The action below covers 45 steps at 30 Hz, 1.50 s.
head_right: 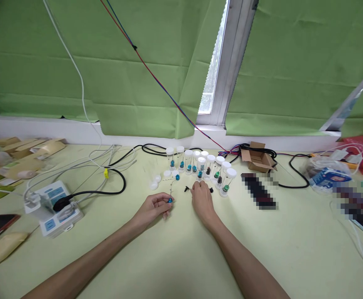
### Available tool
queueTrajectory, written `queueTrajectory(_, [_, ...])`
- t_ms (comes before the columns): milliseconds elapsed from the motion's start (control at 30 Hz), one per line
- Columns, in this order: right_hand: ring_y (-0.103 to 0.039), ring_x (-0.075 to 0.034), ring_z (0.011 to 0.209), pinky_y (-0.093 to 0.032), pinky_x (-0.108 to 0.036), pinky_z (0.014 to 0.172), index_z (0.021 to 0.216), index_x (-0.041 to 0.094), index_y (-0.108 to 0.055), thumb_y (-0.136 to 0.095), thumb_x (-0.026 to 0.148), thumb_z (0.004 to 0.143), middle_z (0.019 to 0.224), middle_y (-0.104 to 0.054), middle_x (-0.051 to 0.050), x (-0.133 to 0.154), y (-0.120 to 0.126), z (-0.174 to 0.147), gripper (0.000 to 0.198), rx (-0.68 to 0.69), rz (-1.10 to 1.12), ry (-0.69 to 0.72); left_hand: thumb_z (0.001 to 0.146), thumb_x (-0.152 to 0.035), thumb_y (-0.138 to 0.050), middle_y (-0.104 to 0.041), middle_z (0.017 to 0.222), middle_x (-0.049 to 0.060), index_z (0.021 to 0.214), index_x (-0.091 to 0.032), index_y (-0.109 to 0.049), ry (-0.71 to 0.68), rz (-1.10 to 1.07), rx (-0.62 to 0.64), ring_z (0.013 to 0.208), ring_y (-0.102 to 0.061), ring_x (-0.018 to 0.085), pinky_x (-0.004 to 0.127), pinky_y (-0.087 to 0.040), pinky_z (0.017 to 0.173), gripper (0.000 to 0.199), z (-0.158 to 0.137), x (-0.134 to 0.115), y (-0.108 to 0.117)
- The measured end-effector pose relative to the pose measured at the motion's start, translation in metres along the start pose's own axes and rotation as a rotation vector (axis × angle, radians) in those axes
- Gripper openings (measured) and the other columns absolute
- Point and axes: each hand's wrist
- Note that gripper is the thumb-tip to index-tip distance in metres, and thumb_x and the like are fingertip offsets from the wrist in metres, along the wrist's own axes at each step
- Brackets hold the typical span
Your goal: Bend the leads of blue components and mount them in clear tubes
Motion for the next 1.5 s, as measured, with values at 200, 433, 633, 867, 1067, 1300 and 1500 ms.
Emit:
queueTrajectory(200, [-0.054, -0.028, 0.089, -0.042, -0.034, 0.072, 0.086, 0.014, -0.056, -0.048, 0.009, 0.09, 0.093, -0.058, -0.014, 0.002, -0.001, 0.0, 0.011, 0.003, -0.106, 0.039, 0.066, -0.032, -0.077, -0.059, 0.058, -0.002, 0.083, -0.012, -0.065, -0.003, 0.005, 0.0, 0.048, -0.057, 0.01, 0.023, -0.047, 0.048, 0.03, 0.0, 0.0, 0.0])
queueTrajectory(433, [-0.054, -0.028, 0.085, -0.043, -0.036, 0.075, 0.084, 0.013, -0.056, -0.04, -0.001, 0.087, 0.09, -0.058, -0.016, -0.001, -0.007, 0.0, 0.023, -0.03, -0.216, 0.082, 0.067, -0.032, -0.077, -0.06, 0.058, -0.001, 0.084, -0.012, -0.065, -0.007, 0.014, 0.006, 0.049, -0.057, 0.01, 0.023, -0.047, 0.049, 0.029, 0.0, 0.001, 0.001])
queueTrajectory(633, [-0.054, -0.026, 0.079, -0.042, -0.034, 0.067, 0.082, 0.016, -0.054, -0.038, 0.001, 0.087, 0.084, -0.059, -0.014, -0.002, -0.007, 0.0, 0.022, -0.068, -0.125, 0.068, 0.067, -0.032, -0.076, -0.06, 0.057, -0.002, 0.084, -0.012, -0.065, -0.003, 0.021, 0.0, 0.048, -0.056, 0.01, 0.022, -0.047, 0.049, 0.028, 0.0, -0.001, 0.0])
queueTrajectory(867, [-0.055, -0.024, 0.081, -0.046, -0.034, 0.07, 0.09, 0.016, -0.053, -0.033, 0.008, 0.092, 0.085, -0.058, -0.011, 0.009, 0.002, -0.001, 0.021, -0.161, 0.138, 0.13, 0.067, -0.034, -0.077, -0.06, 0.059, -0.001, 0.083, -0.012, -0.064, -0.001, 0.012, -0.018, 0.049, -0.056, 0.01, 0.023, -0.047, 0.049, 0.03, -0.002, -0.005, -0.002])
queueTrajectory(1067, [-0.058, -0.026, 0.094, -0.05, -0.041, 0.079, 0.125, 0.014, -0.048, -0.031, 0.012, 0.094, 0.098, -0.06, -0.015, 0.015, 0.002, -0.004, 0.035, -0.203, 0.212, 0.24, 0.065, -0.036, -0.079, -0.061, 0.063, -0.001, 0.081, -0.013, -0.063, -0.025, -0.021, -0.028, 0.049, -0.057, 0.01, 0.023, -0.047, 0.049, 0.032, -0.001, -0.005, -0.002])
queueTrajectory(1300, [-0.06, -0.022, 0.083, -0.052, -0.035, 0.074, 0.136, 0.017, -0.041, -0.031, 0.013, 0.096, 0.095, -0.058, -0.011, 0.022, 0.006, -0.01, 0.041, -0.183, 0.289, 0.291, 0.067, -0.035, -0.078, -0.059, 0.058, -0.003, 0.08, -0.015, -0.059, -0.047, -0.027, -0.031, 0.048, -0.057, 0.01, 0.022, -0.046, 0.048, 0.031, -0.001, -0.004, -0.002])
queueTrajectory(1500, [-0.059, -0.019, 0.078, -0.051, -0.031, 0.071, 0.13, 0.02, -0.047, -0.031, 0.014, 0.097, 0.091, -0.056, -0.009, 0.026, 0.005, -0.013, 0.036, -0.179, 0.34, 0.37, 0.067, -0.036, -0.078, -0.058, 0.054, -0.004, 0.079, -0.015, -0.057, -0.053, -0.022, -0.026, 0.047, -0.057, 0.011, 0.022, -0.047, 0.048, 0.032, -0.001, -0.003, -0.002])
Point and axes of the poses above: each hand's wrist, its own z-axis towards the middle knuckle, its own y-axis out of the back of the hand, x = y × z
